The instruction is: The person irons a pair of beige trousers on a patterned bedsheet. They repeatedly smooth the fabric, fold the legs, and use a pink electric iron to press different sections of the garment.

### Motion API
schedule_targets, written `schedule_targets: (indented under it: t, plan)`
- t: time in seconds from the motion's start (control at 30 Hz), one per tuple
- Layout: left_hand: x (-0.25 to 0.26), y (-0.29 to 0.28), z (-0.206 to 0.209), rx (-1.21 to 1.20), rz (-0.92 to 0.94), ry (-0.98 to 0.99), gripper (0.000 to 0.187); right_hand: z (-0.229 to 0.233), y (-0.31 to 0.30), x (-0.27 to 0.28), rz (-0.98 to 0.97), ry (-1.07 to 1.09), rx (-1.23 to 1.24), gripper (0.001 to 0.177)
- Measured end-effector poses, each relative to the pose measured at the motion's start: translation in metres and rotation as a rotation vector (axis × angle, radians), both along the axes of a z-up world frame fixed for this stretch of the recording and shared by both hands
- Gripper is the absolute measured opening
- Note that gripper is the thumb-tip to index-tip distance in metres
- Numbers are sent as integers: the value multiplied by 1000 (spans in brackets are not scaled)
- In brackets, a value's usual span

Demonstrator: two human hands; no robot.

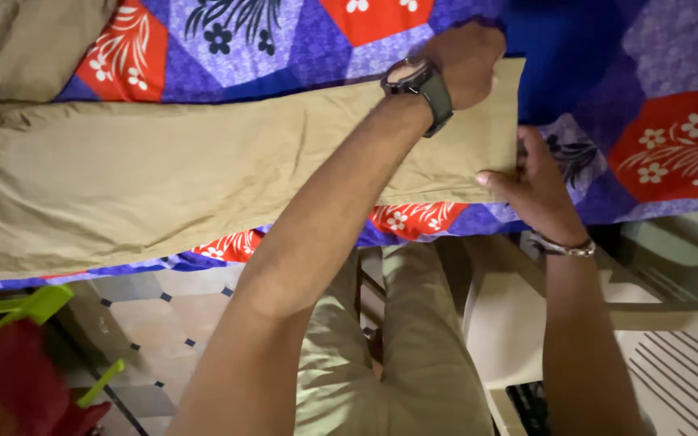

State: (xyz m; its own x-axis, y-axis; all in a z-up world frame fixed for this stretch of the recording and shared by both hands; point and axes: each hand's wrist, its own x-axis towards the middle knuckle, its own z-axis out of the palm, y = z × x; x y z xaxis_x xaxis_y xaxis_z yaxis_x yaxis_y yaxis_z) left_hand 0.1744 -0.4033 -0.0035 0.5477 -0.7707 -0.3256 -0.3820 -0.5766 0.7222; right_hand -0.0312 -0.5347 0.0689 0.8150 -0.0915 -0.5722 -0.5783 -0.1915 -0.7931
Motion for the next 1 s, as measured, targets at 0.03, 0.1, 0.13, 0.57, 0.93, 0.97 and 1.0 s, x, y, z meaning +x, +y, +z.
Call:
schedule_targets:
  t: [0.03, 0.1, 0.13, 0.57, 0.93, 0.97, 1.0]
  plan:
    - [-2, -5, 3, -24, 6, -33, 21, 0, -2, -5, -70, 23, 2, 61]
    - [-3, -11, 4, -101, 35, -65, 22, -4, -10, -10, -156, 2, 19, 54]
    - [-3, -14, 2, -141, 53, -81, 23, -6, -17, -11, -172, -41, 30, 49]
    - [-63, 6, 16, -277, 333, -400, 48, 33, 13, 21, 100, -294, -998, 45]
    - [-123, 254, 20, 378, 486, -427, 68, -31, 236, 87, 634, -654, -651, 51]
    - [-120, 270, 20, 385, 498, -390, 70, -39, 244, 88, 699, -663, -647, 54]
    - [-119, 283, 21, 383, 472, -350, 74, -45, 245, 87, 730, -678, -706, 59]
